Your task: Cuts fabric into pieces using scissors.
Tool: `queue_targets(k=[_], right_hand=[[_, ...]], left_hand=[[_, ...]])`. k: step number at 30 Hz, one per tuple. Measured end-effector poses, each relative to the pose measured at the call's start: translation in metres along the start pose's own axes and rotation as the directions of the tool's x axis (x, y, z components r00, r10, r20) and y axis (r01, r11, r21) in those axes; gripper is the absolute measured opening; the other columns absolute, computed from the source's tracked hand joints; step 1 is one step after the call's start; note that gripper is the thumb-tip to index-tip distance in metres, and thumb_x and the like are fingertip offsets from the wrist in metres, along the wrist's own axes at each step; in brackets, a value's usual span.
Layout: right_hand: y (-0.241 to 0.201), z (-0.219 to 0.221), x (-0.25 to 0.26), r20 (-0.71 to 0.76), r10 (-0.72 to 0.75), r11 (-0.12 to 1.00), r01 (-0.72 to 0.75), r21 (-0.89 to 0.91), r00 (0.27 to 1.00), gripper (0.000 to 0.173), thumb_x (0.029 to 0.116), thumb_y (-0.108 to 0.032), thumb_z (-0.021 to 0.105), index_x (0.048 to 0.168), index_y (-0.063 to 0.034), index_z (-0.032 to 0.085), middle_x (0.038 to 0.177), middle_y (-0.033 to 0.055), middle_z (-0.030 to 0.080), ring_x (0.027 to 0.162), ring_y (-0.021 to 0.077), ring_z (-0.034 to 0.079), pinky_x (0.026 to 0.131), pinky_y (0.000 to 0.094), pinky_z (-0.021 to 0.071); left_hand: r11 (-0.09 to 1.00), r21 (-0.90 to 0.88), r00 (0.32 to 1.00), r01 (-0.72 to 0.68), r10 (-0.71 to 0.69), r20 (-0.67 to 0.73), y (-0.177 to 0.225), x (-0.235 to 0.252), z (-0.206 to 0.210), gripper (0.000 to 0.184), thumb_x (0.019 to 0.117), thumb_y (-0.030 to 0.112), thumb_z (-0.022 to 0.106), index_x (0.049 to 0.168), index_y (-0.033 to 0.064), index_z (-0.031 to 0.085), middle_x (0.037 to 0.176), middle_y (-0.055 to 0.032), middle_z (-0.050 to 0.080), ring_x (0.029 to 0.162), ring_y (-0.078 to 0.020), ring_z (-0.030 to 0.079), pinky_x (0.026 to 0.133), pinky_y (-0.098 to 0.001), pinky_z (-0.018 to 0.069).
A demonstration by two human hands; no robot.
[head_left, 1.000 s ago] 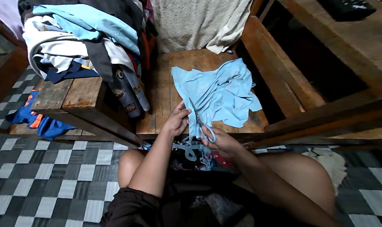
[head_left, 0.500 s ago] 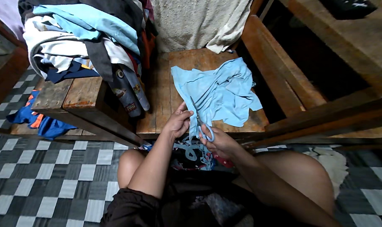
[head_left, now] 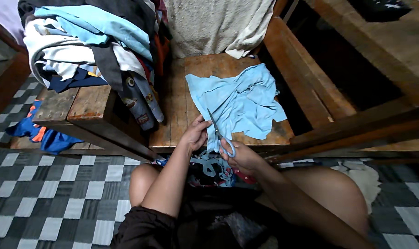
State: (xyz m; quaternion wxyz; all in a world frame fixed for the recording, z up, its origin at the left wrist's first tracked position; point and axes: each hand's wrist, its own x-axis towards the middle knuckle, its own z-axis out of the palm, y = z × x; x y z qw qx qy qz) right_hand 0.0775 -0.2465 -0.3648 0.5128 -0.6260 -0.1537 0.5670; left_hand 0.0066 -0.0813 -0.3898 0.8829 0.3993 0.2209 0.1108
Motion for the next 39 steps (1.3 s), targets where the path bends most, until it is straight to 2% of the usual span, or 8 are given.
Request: queue_targets(k=[3, 6, 10, 15, 19, 23, 32, 39], right_hand=[[0.001, -0.003, -0.003, 0.014, 0.012, 1.000, -0.011, -0.019, 1.000, 0.032, 0.1113, -0.032, 0.037, 0.091, -0.0119, 0.052, 0.062, -0.0078, 0.048, 0.042, -0.0021, 0.032, 0.040, 0.0130, 0.0284], [0.003, -0.006, -0.005, 0.031, 0.012, 1.000, -0.011, -0.026, 0.999, 0.032, 0.1110, -0.032, 0.038, 0.091, -0.0119, 0.052, 0.063, -0.0073, 0.048, 0.042, -0.0019, 0.032, 0.040, 0.0131, 0.0284], [0.004, -0.009, -0.007, 0.040, -0.020, 1.000, 0.021, -0.023, 0.999, 0.033, 0.1107, -0.032, 0.038, 0.089, -0.0121, 0.053, 0.062, -0.0074, 0.049, 0.042, -0.0021, 0.032, 0.040, 0.0131, 0.0285], [0.002, -0.009, -0.001, 0.082, -0.027, 0.999, 0.025, 0.027, 0.996, 0.035, 0.1114, -0.034, 0.035, 0.091, -0.0122, 0.053, 0.060, -0.0078, 0.049, 0.042, -0.0024, 0.032, 0.040, 0.0130, 0.0284], [-0.001, -0.004, 0.001, 0.088, -0.010, 0.999, 0.006, 0.044, 0.996, 0.035, 0.1118, -0.033, 0.033, 0.092, -0.0118, 0.053, 0.061, -0.0075, 0.050, 0.041, -0.0029, 0.032, 0.040, 0.0122, 0.0283], [0.000, 0.000, 0.003, 0.067, -0.018, 0.998, 0.014, 0.061, 0.998, 0.037, 0.1119, -0.034, 0.032, 0.092, -0.0112, 0.053, 0.060, -0.0071, 0.049, 0.041, -0.0024, 0.032, 0.039, 0.0126, 0.0280], [0.003, 0.003, 0.002, 0.073, -0.042, 0.996, 0.036, 0.083, 0.996, 0.038, 0.1118, -0.034, 0.032, 0.089, -0.0122, 0.053, 0.060, -0.0076, 0.048, 0.041, -0.0026, 0.032, 0.039, 0.0123, 0.0281], [0.003, -0.002, 0.008, 0.130, -0.045, 0.996, 0.034, 0.087, 0.991, 0.040, 0.1121, -0.038, 0.026, 0.095, -0.0122, 0.052, 0.062, -0.0077, 0.050, 0.041, -0.0032, 0.032, 0.040, 0.0118, 0.0285]], left_hand=[[0.998, -0.023, 0.996, -0.052, 0.051, -0.072, -0.002, 0.009, -0.001, 0.027, 0.1106, 0.015, 0.037, 0.132, 0.0051, 0.050, 0.108, -0.0084, 0.065, 0.096, -0.0163, 0.066, 0.090, -0.0351, 0.0556], [0.993, -0.050, 0.985, -0.106, 0.097, -0.145, -0.004, 0.013, 0.003, 0.025, 0.1079, 0.007, 0.041, 0.130, 0.0039, 0.053, 0.105, -0.0082, 0.066, 0.092, -0.0154, 0.067, 0.087, -0.0349, 0.0566], [0.993, -0.075, 0.988, -0.087, 0.077, -0.134, -0.005, 0.014, 0.004, 0.026, 0.1061, 0.003, 0.043, 0.130, 0.0057, 0.053, 0.105, -0.0070, 0.066, 0.091, -0.0144, 0.066, 0.086, -0.0335, 0.0565], [0.994, -0.088, 0.996, -0.059, 0.053, -0.067, -0.003, 0.007, 0.002, 0.037, 0.1043, -0.002, 0.043, 0.139, 0.0098, 0.046, 0.112, -0.0065, 0.065, 0.094, -0.0146, 0.067, 0.087, -0.0336, 0.0562], [0.996, -0.083, 0.998, -0.042, 0.038, -0.059, 0.000, 0.001, 0.000, 0.045, 0.1045, -0.003, 0.041, 0.146, 0.0130, 0.038, 0.111, -0.0066, 0.066, 0.088, -0.0133, 0.067, 0.081, -0.0312, 0.0568], [0.995, -0.090, 0.998, -0.046, 0.041, -0.055, 0.001, 0.000, -0.001, 0.054, 0.1039, -0.004, 0.042, 0.152, 0.0166, 0.031, 0.114, -0.0065, 0.064, 0.087, -0.0129, 0.065, 0.079, -0.0307, 0.0561], [0.993, -0.107, 0.998, -0.048, 0.043, -0.045, 0.001, -0.002, -0.002, 0.056, 0.1039, -0.005, 0.041, 0.153, 0.0184, 0.029, 0.115, -0.0068, 0.064, 0.091, -0.0139, 0.066, 0.083, -0.0325, 0.0559], [0.998, -0.053, 0.999, -0.029, 0.031, 0.025, -0.002, -0.002, -0.005, 0.060, 0.1021, -0.007, 0.042, 0.154, 0.0180, 0.026, 0.112, -0.0063, 0.064, 0.087, -0.0121, 0.065, 0.081, -0.0299, 0.0557]])
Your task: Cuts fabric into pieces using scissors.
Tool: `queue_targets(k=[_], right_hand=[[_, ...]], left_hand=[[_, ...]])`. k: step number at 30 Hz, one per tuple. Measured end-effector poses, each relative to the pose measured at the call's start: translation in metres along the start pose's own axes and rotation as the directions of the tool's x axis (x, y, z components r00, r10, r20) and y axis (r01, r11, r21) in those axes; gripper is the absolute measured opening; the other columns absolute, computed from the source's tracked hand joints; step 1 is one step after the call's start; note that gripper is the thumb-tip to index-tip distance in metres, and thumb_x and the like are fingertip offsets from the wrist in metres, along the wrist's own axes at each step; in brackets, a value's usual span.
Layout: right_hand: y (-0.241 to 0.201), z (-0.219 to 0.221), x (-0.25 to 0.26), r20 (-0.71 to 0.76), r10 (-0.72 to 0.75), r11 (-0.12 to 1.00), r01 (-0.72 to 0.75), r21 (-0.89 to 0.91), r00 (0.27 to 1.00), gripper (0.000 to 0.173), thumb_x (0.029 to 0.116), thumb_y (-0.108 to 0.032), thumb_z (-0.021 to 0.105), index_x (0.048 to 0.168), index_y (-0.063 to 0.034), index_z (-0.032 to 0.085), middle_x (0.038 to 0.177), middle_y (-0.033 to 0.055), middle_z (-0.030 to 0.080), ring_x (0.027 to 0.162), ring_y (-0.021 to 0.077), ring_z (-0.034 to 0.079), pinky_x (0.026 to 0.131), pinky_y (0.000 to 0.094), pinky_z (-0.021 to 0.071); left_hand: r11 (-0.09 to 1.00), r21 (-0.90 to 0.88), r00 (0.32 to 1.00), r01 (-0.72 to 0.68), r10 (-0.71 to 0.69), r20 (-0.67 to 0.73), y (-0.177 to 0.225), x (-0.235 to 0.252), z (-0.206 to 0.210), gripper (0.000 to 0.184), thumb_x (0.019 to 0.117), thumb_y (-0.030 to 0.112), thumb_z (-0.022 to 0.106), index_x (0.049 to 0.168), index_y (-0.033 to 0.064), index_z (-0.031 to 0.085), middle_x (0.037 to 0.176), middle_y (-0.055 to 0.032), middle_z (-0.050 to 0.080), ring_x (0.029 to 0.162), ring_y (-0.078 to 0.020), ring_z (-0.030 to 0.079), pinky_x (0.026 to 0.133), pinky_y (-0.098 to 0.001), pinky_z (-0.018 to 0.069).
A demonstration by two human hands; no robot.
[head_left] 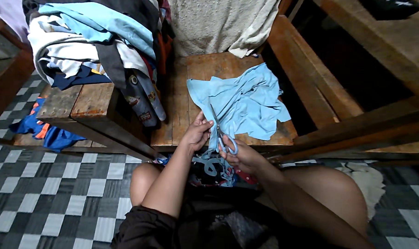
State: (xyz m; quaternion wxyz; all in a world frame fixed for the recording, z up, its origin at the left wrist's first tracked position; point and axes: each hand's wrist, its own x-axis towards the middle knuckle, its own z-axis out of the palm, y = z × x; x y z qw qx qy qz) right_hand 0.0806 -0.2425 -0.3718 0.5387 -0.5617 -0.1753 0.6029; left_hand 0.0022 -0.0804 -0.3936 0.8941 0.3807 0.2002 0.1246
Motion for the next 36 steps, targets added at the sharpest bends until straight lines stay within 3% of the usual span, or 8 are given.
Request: queue_targets(k=[11, 15, 18, 25, 28, 31, 34, 36], right_hand=[[-0.005, 0.005, -0.004, -0.081, -0.009, 0.999, 0.005, -0.049, 0.997, 0.035, 0.1119, -0.031, 0.033, 0.088, -0.0125, 0.052, 0.059, -0.0082, 0.046, 0.041, -0.0025, 0.031, 0.040, 0.0125, 0.0274], [-0.004, -0.001, -0.003, -0.038, -0.014, 0.997, 0.011, -0.075, 0.999, 0.035, 0.1116, -0.033, 0.033, 0.090, -0.0126, 0.053, 0.059, -0.0089, 0.047, 0.041, -0.0033, 0.031, 0.039, 0.0123, 0.0269], [-0.005, -0.004, -0.002, -0.008, -0.002, 0.997, 0.002, -0.078, 1.000, 0.036, 0.1118, -0.035, 0.032, 0.093, -0.0126, 0.053, 0.061, -0.0084, 0.049, 0.041, -0.0032, 0.031, 0.039, 0.0123, 0.0268], [-0.006, -0.004, -0.002, -0.038, 0.014, 0.995, -0.017, -0.103, 0.999, 0.035, 0.1117, -0.033, 0.034, 0.090, -0.0126, 0.052, 0.060, -0.0086, 0.047, 0.041, -0.0031, 0.031, 0.040, 0.0123, 0.0265], [-0.006, -0.003, -0.002, -0.055, 0.022, 0.992, -0.029, -0.125, 0.998, 0.034, 0.1117, -0.032, 0.035, 0.090, -0.0126, 0.052, 0.060, -0.0085, 0.047, 0.042, -0.0028, 0.032, 0.040, 0.0125, 0.0273], [-0.006, -0.005, -0.003, -0.058, 0.031, 0.991, -0.038, -0.126, 0.998, 0.033, 0.1116, -0.031, 0.036, 0.090, -0.0124, 0.052, 0.060, -0.0080, 0.048, 0.041, -0.0023, 0.032, 0.040, 0.0127, 0.0273], [-0.005, -0.006, -0.004, -0.074, 0.037, 0.991, -0.047, -0.126, 0.997, 0.033, 0.1114, -0.031, 0.037, 0.090, -0.0118, 0.052, 0.060, -0.0078, 0.047, 0.042, -0.0021, 0.032, 0.040, 0.0128, 0.0276], [-0.005, -0.006, -0.005, -0.077, 0.042, 0.991, -0.051, -0.124, 0.996, 0.032, 0.1113, -0.032, 0.038, 0.090, -0.0116, 0.052, 0.060, -0.0078, 0.047, 0.042, -0.0022, 0.032, 0.040, 0.0128, 0.0276]], left_hand=[[1.000, 0.023, 1.000, -0.008, 0.008, 0.020, -0.001, 0.001, -0.001, 0.060, 0.1021, -0.007, 0.042, 0.154, 0.0197, 0.027, 0.116, -0.0054, 0.063, 0.091, -0.0114, 0.065, 0.083, -0.0300, 0.0550], [0.996, 0.090, 1.000, 0.022, -0.023, 0.016, 0.003, -0.001, -0.002, 0.057, 0.1013, -0.006, 0.043, 0.151, 0.0174, 0.029, 0.107, -0.0046, 0.064, 0.082, -0.0093, 0.063, 0.077, -0.0272, 0.0548], [0.987, 0.154, 0.998, 0.051, -0.055, 0.021, 0.006, -0.004, -0.002, 0.062, 0.1005, -0.007, 0.045, 0.154, 0.0156, 0.024, 0.103, -0.0044, 0.064, 0.079, -0.0082, 0.062, 0.075, -0.0256, 0.0541], [0.972, 0.228, 0.997, 0.064, -0.071, 0.022, 0.011, -0.006, -0.003, 0.065, 0.0991, -0.008, 0.049, 0.155, 0.0138, 0.024, 0.096, -0.0032, 0.062, 0.075, -0.0075, 0.060, 0.073, -0.0249, 0.0539], [0.967, 0.247, 0.997, 0.068, -0.074, 0.017, 0.010, -0.004, -0.005, 0.057, 0.0987, -0.008, 0.049, 0.150, 0.0098, 0.030, 0.094, -0.0025, 0.062, 0.076, -0.0077, 0.061, 0.075, -0.0255, 0.0545], [0.971, 0.233, 0.999, 0.054, -0.053, -0.009, 0.012, -0.003, -0.001, 0.039, 0.1037, -0.002, 0.045, 0.142, 0.0038, 0.040, 0.105, -0.0064, 0.064, 0.089, -0.0117, 0.066, 0.085, -0.0307, 0.0561], [0.981, 0.194, 0.994, -0.017, 0.037, -0.100, 0.009, 0.004, 0.001, 0.020, 0.1086, 0.010, 0.041, 0.124, 0.0032, 0.052, 0.099, -0.0052, 0.063, 0.087, -0.0127, 0.065, 0.084, -0.0319, 0.0561], [0.985, 0.165, 0.984, -0.050, 0.077, -0.161, 0.005, 0.009, 0.001, 0.019, 0.1074, 0.007, 0.045, 0.124, 0.0015, 0.053, 0.099, -0.0064, 0.064, 0.085, -0.0129, 0.065, 0.083, -0.0319, 0.0567]])
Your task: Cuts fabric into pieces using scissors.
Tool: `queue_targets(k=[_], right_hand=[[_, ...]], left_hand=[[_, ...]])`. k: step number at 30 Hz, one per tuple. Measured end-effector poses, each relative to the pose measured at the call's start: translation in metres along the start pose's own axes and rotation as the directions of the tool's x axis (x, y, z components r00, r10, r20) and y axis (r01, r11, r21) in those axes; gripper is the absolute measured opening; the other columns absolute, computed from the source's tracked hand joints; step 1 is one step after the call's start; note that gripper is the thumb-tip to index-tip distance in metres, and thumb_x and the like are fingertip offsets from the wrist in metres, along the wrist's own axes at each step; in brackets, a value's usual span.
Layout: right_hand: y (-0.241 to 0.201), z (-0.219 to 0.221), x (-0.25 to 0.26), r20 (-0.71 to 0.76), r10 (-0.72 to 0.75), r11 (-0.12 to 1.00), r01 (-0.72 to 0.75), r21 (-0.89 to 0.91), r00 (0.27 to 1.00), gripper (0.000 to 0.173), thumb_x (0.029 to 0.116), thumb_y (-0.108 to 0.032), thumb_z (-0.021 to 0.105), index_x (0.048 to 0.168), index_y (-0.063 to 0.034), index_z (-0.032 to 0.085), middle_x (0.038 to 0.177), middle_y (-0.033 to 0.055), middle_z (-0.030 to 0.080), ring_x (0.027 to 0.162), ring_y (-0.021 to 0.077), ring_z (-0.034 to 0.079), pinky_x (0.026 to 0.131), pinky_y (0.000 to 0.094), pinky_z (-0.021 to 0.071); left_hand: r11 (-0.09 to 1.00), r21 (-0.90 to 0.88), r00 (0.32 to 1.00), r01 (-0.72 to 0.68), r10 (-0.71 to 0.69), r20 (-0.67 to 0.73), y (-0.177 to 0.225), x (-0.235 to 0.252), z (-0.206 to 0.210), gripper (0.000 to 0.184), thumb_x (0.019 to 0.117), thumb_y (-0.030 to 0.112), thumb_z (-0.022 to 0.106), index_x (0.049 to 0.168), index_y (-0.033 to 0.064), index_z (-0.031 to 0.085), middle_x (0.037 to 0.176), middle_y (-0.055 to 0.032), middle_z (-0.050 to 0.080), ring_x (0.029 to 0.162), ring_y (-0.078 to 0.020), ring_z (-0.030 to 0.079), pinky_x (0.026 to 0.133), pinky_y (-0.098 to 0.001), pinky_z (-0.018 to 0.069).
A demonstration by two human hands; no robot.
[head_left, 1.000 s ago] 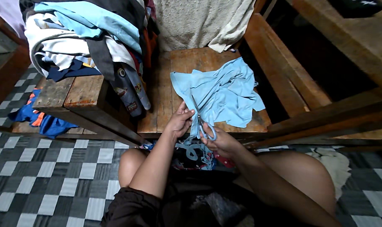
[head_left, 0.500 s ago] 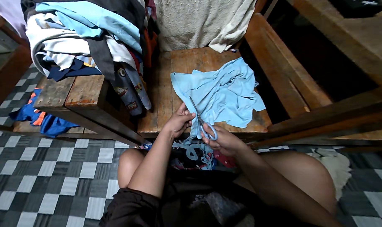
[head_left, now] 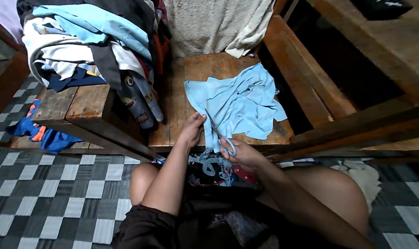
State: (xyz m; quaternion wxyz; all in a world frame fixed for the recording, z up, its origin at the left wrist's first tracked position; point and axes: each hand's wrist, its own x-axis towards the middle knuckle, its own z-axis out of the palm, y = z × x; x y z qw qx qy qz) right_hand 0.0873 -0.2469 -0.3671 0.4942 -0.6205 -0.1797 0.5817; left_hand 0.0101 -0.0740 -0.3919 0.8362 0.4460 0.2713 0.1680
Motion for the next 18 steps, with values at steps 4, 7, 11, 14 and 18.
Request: queue_targets(k=[4, 7, 11, 14, 18], right_hand=[[0.000, -0.003, -0.002, 0.012, -0.006, 1.000, 0.006, -0.007, 1.000, 0.031, 0.1110, -0.031, 0.039, 0.092, -0.0115, 0.053, 0.062, -0.0077, 0.049, 0.042, -0.0026, 0.032, 0.040, 0.0126, 0.0275], [0.000, -0.004, 0.001, 0.045, -0.018, 1.000, 0.018, 0.000, 0.999, 0.031, 0.1114, -0.032, 0.036, 0.095, -0.0112, 0.053, 0.064, -0.0076, 0.051, 0.043, -0.0028, 0.033, 0.041, 0.0124, 0.0280], [0.000, -0.003, 0.006, 0.076, -0.018, 1.000, 0.018, 0.003, 0.997, 0.033, 0.1115, -0.034, 0.034, 0.094, -0.0121, 0.053, 0.063, -0.0083, 0.049, 0.043, -0.0034, 0.032, 0.041, 0.0123, 0.0271], [0.000, 0.000, 0.008, 0.079, -0.020, 0.999, 0.018, 0.029, 0.997, 0.033, 0.1119, -0.032, 0.033, 0.095, -0.0115, 0.053, 0.063, -0.0082, 0.050, 0.042, -0.0036, 0.032, 0.041, 0.0120, 0.0275], [0.001, 0.003, 0.009, 0.079, -0.033, 0.999, 0.030, 0.044, 0.996, 0.035, 0.1119, -0.033, 0.032, 0.094, -0.0114, 0.052, 0.061, -0.0080, 0.050, 0.042, -0.0034, 0.032, 0.040, 0.0118, 0.0272]], left_hand=[[0.999, -0.038, 1.000, 0.015, -0.014, 0.005, -0.001, 0.002, 0.002, 0.028, 0.1046, 0.001, 0.047, 0.132, 0.0033, 0.051, 0.103, -0.0067, 0.065, 0.086, -0.0129, 0.065, 0.081, -0.0318, 0.0566], [0.997, -0.074, 0.998, 0.029, -0.025, 0.056, 0.001, 0.000, 0.000, 0.031, 0.1033, -0.002, 0.046, 0.132, 0.0074, 0.051, 0.096, -0.0038, 0.064, 0.077, -0.0102, 0.063, 0.076, -0.0288, 0.0563], [0.996, -0.071, 0.994, 0.060, -0.054, 0.090, 0.006, -0.004, -0.004, 0.042, 0.1028, -0.004, 0.045, 0.141, 0.0124, 0.043, 0.096, -0.0024, 0.063, 0.073, -0.0078, 0.060, 0.073, -0.0261, 0.0550], [0.995, -0.066, 0.994, 0.070, -0.064, 0.087, 0.008, -0.005, -0.006, 0.050, 0.1032, -0.004, 0.044, 0.149, 0.0145, 0.036, 0.098, -0.0035, 0.063, 0.072, -0.0082, 0.060, 0.072, -0.0263, 0.0551], [0.994, -0.080, 0.994, 0.074, -0.067, 0.091, 0.008, -0.005, -0.009, 0.052, 0.1032, -0.004, 0.045, 0.150, 0.0166, 0.035, 0.096, -0.0033, 0.062, 0.070, -0.0075, 0.058, 0.069, -0.0251, 0.0536]])
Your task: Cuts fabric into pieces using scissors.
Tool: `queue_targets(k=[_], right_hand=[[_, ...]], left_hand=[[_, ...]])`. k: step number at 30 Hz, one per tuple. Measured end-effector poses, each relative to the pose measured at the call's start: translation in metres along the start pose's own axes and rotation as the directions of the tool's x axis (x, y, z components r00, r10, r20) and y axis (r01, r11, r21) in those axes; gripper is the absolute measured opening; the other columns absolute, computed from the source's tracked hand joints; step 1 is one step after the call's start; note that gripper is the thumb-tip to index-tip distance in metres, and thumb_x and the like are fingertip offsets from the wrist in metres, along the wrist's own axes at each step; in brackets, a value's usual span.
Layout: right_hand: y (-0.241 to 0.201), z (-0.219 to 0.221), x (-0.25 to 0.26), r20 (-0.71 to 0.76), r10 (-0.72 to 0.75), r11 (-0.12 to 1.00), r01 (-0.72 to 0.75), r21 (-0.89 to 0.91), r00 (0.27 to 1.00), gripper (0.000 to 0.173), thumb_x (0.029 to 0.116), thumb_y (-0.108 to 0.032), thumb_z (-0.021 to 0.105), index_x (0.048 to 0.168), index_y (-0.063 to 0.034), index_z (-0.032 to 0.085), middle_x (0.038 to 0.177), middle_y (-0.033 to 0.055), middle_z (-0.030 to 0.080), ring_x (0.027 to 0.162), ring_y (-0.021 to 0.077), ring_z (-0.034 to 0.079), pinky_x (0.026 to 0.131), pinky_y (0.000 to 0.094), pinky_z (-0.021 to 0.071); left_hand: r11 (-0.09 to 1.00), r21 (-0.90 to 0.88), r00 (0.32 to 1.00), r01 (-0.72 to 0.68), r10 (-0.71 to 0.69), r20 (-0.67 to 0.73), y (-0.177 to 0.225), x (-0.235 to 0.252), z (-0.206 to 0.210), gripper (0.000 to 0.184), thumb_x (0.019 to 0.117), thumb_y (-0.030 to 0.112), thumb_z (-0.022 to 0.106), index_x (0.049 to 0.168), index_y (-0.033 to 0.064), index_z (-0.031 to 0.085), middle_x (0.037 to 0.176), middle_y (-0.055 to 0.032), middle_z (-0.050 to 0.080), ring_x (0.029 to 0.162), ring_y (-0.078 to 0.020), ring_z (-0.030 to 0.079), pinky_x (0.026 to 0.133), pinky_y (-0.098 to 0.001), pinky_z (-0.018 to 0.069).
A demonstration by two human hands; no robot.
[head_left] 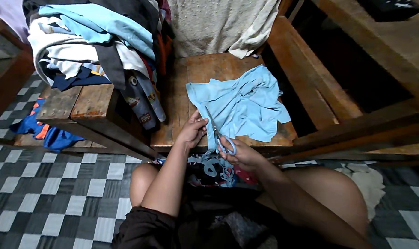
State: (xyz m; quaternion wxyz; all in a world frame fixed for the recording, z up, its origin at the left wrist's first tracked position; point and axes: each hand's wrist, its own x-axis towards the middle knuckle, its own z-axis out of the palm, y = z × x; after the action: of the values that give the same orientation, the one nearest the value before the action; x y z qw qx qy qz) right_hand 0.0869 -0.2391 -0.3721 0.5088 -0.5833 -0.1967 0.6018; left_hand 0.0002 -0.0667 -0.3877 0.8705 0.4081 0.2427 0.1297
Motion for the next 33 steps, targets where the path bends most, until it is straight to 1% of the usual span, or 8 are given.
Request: queue_targets(k=[5, 11, 15, 18, 25, 28, 31, 33], right_hand=[[0.0010, 0.0038, -0.0009, -0.029, -0.008, 1.000, 0.007, -0.013, 1.000, 0.034, 0.1117, -0.031, 0.034, 0.090, -0.0122, 0.052, 0.060, -0.0082, 0.048, 0.042, -0.0026, 0.033, 0.040, 0.0125, 0.0280], [-0.0010, 0.0064, -0.0018, -0.038, -0.002, 1.000, 0.001, -0.017, 0.999, 0.033, 0.1115, -0.030, 0.036, 0.091, -0.0113, 0.053, 0.060, -0.0079, 0.048, 0.041, -0.0027, 0.032, 0.039, 0.0124, 0.0270], [-0.0014, 0.0050, 0.0000, -0.003, -0.006, 1.000, 0.006, -0.004, 1.000, 0.035, 0.1121, -0.034, 0.031, 0.094, -0.0119, 0.052, 0.062, -0.0080, 0.049, 0.042, -0.0033, 0.031, 0.040, 0.0121, 0.0274], [-0.0013, 0.0043, 0.0008, 0.012, -0.008, 1.000, 0.007, 0.022, 1.000, 0.037, 0.1121, -0.035, 0.030, 0.093, -0.0121, 0.051, 0.061, -0.0081, 0.049, 0.041, -0.0034, 0.031, 0.040, 0.0118, 0.0269], [-0.0022, 0.0069, 0.0002, -0.041, -0.006, 1.000, 0.006, 0.004, 0.999, 0.034, 0.1118, -0.032, 0.034, 0.090, -0.0125, 0.051, 0.059, -0.0087, 0.046, 0.041, -0.0025, 0.031, 0.040, 0.0124, 0.0274], [-0.0014, 0.0058, 0.0003, -0.041, -0.014, 1.000, 0.014, 0.006, 0.999, 0.034, 0.1115, -0.032, 0.035, 0.089, -0.0128, 0.052, 0.059, -0.0088, 0.046, 0.041, -0.0028, 0.031, 0.039, 0.0125, 0.0269], [-0.0029, 0.0055, 0.0002, -0.031, -0.009, 1.000, 0.009, 0.010, 0.999, 0.034, 0.1119, -0.032, 0.034, 0.091, -0.0121, 0.052, 0.061, -0.0084, 0.048, 0.041, -0.0030, 0.032, 0.040, 0.0123, 0.0274], [-0.0033, 0.0050, 0.0007, -0.021, -0.010, 1.000, 0.010, 0.017, 1.000, 0.035, 0.1120, -0.033, 0.032, 0.093, -0.0119, 0.052, 0.061, -0.0082, 0.049, 0.041, -0.0033, 0.032, 0.040, 0.0118, 0.0277]], left_hand=[[1.000, -0.020, 1.000, -0.006, 0.006, 0.002, -0.0008, -0.0008, -0.0006, 0.054, 0.1026, -0.005, 0.044, 0.150, 0.0172, 0.035, 0.097, -0.0033, 0.062, 0.071, -0.0081, 0.059, 0.070, -0.0259, 0.0543], [1.000, -0.011, 1.000, 0.021, -0.021, -0.001, -0.0004, -0.0034, -0.0002, 0.052, 0.1031, -0.004, 0.044, 0.149, 0.0175, 0.035, 0.096, -0.0030, 0.061, 0.070, -0.0078, 0.057, 0.069, -0.0248, 0.0531], [0.998, 0.039, 0.998, 0.044, -0.046, 0.048, 0.0003, -0.0065, 0.0005, 0.057, 0.1028, -0.005, 0.043, 0.152, 0.0173, 0.028, 0.096, -0.0028, 0.062, 0.069, -0.0064, 0.058, 0.068, -0.0232, 0.0527], [0.998, 0.039, 0.996, 0.045, -0.048, 0.069, 0.0003, -0.0073, 0.0005, 0.058, 0.1025, -0.005, 0.043, 0.153, 0.0178, 0.025, 0.093, -0.0028, 0.062, 0.069, -0.0067, 0.058, 0.069, -0.0234, 0.0529], [0.998, 0.039, 0.996, 0.043, -0.046, 0.080, 0.0007, -0.0073, -0.0005, 0.056, 0.1020, -0.006, 0.043, 0.150, 0.0179, 0.029, 0.093, -0.0024, 0.062, 0.069, -0.0066, 0.058, 0.069, -0.0236, 0.0528], [0.997, 0.057, 0.994, 0.046, -0.051, 0.093, 0.0012, -0.0077, -0.0009, 0.056, 0.1014, -0.006, 0.043, 0.151, 0.0171, 0.028, 0.092, -0.0024, 0.061, 0.069, -0.0067, 0.057, 0.070, -0.0239, 0.0525], [0.991, 0.126, 0.991, 0.049, -0.065, 0.118, 0.0018, -0.0089, -0.0012, 0.058, 0.1005, -0.006, 0.044, 0.152, 0.0150, 0.027, 0.090, -0.0010, 0.061, 0.067, -0.0048, 0.056, 0.067, -0.0217, 0.0516], [0.985, 0.163, 0.985, 0.054, -0.079, 0.151, 0.0011, -0.0094, -0.0023, 0.056, 0.0994, -0.006, 0.046, 0.149, 0.0134, 0.029, 0.091, -0.0002, 0.061, 0.069, -0.0045, 0.057, 0.068, -0.0218, 0.0521]])
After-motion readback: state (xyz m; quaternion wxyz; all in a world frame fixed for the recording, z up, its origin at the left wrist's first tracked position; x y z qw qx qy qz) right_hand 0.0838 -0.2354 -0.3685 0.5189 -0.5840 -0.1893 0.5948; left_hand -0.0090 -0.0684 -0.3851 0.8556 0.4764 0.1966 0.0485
